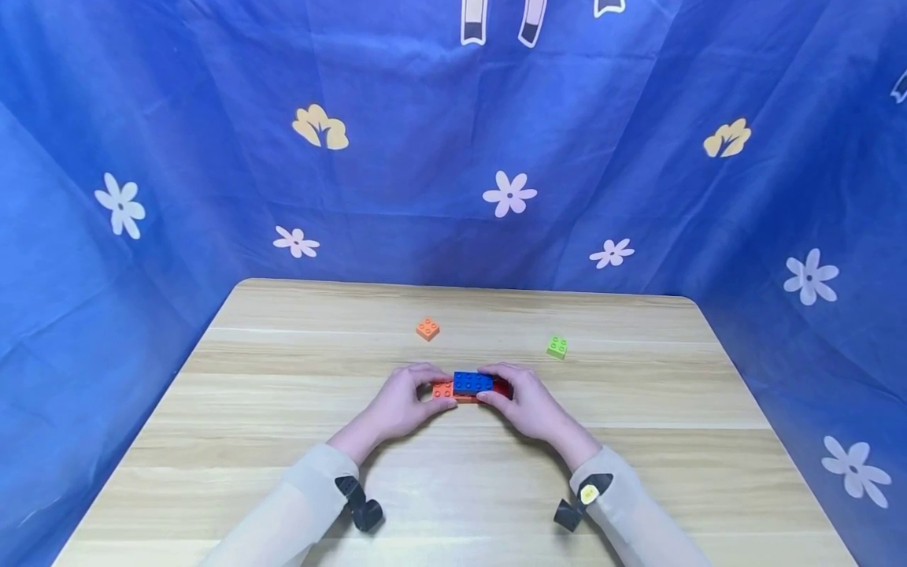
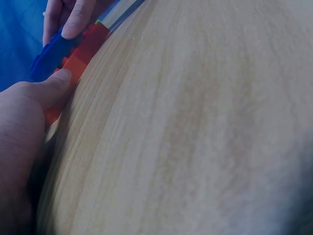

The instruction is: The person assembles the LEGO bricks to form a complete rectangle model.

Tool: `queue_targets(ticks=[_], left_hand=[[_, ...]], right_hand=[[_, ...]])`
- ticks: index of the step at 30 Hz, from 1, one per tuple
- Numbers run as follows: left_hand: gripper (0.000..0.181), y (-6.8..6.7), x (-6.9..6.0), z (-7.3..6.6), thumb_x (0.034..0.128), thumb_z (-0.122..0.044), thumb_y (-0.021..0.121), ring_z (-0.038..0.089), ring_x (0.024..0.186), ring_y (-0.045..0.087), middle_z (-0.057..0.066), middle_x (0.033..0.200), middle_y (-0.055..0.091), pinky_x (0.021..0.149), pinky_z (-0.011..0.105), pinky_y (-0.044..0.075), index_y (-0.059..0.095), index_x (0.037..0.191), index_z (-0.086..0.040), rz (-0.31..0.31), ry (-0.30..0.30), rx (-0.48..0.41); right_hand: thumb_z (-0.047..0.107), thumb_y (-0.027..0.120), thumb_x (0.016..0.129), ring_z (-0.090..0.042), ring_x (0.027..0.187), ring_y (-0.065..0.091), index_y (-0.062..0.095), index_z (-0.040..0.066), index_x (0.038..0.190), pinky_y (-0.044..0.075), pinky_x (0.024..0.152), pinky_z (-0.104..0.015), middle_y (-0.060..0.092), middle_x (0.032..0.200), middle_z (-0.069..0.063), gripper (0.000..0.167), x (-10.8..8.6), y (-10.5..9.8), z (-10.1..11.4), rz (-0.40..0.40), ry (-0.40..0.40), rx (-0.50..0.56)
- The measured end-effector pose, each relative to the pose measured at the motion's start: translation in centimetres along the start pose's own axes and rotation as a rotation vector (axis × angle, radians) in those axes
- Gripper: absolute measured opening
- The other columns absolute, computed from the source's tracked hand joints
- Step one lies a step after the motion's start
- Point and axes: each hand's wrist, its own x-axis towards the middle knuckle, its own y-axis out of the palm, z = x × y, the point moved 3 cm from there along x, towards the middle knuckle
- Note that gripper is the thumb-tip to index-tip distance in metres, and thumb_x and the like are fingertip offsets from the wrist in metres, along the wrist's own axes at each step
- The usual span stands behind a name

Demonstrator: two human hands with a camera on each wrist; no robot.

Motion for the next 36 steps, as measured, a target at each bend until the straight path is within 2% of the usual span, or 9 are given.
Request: queue_targets(ticks=[11,18,22,25,29,32,36], left_hand=[[0.043,0.1,0.2,-0.2,0.0893,-0.037,0.087,0.025,0.120,0.064,-0.003,0.123,0.073,0.110,0.052,0.043,0.078,0.125,-0.014,0.007,0.003,0.016],[0.045,0.1,0.3,-0.3,0.0883,-0.034,0.089,0.024,0.117,0.066,-0.001,0.120,0.074,0.108,0.049,0.045,0.078,0.125,-0.011,0.002,0.010,-0.005],[0.051,0.2,0.4,-0.3,0.0883,-0.040,0.088,0.023,0.123,0.064,-0.002,0.125,0.073,0.111,0.047,0.044,0.077,0.129,-0.012,0.004,0.003,-0.031],[0.055,0.2,0.7,-0.7,0.0905,-0.045,0.085,0.021,0.128,0.062,-0.002,0.132,0.071,0.113,0.045,0.044,0.074,0.134,-0.014,0.009,0.012,-0.084],[0.046,0.3,1.1,-1.2,0.0942,-0.040,0.083,0.018,0.124,0.065,-0.002,0.130,0.072,0.107,0.042,0.051,0.075,0.133,-0.016,0.005,0.044,-0.148],[0.038,0.5,1.2,-1.2,0.0939,-0.034,0.084,0.015,0.120,0.067,-0.003,0.126,0.074,0.103,0.039,0.053,0.078,0.128,-0.017,0.000,0.043,-0.162],[0.037,0.7,1.3,-1.0,0.0928,-0.031,0.085,0.014,0.121,0.066,-0.003,0.125,0.074,0.104,0.038,0.052,0.078,0.126,-0.017,0.003,0.033,-0.179]], right_hand=[[0.024,0.077,0.100,-0.020,0.127,0.063,0.070,0.010,0.137,0.048,0.110,-0.045,0.070,0.135,-0.003,0.041,-0.1,-0.3,0.1,0.019,-0.028,-0.006],[0.026,0.079,0.098,-0.019,0.125,0.065,0.072,0.014,0.134,0.049,0.109,-0.044,0.071,0.132,-0.001,0.039,0.0,-0.2,-0.2,-0.001,-0.025,-0.008],[0.026,0.080,0.098,-0.017,0.124,0.065,0.073,0.015,0.133,0.050,0.108,-0.042,0.072,0.131,0.000,0.038,0.2,0.0,-0.3,0.000,-0.041,-0.019],[0.024,0.081,0.097,-0.016,0.122,0.066,0.074,0.014,0.131,0.051,0.107,-0.040,0.073,0.129,0.000,0.037,0.3,0.0,-0.4,-0.003,-0.041,-0.016],[0.023,0.082,0.096,-0.014,0.119,0.067,0.076,0.013,0.129,0.053,0.104,-0.039,0.074,0.126,0.000,0.035,0.4,0.0,-0.3,-0.011,-0.044,-0.006],[0.023,0.082,0.096,-0.013,0.118,0.068,0.076,0.013,0.129,0.054,0.103,-0.038,0.075,0.125,0.001,0.035,0.5,0.0,-0.3,-0.011,-0.045,0.003],[0.022,0.083,0.095,-0.012,0.118,0.067,0.076,0.013,0.128,0.053,0.103,-0.037,0.075,0.125,0.001,0.035,0.5,0.0,-0.4,-0.009,-0.029,0.005]])
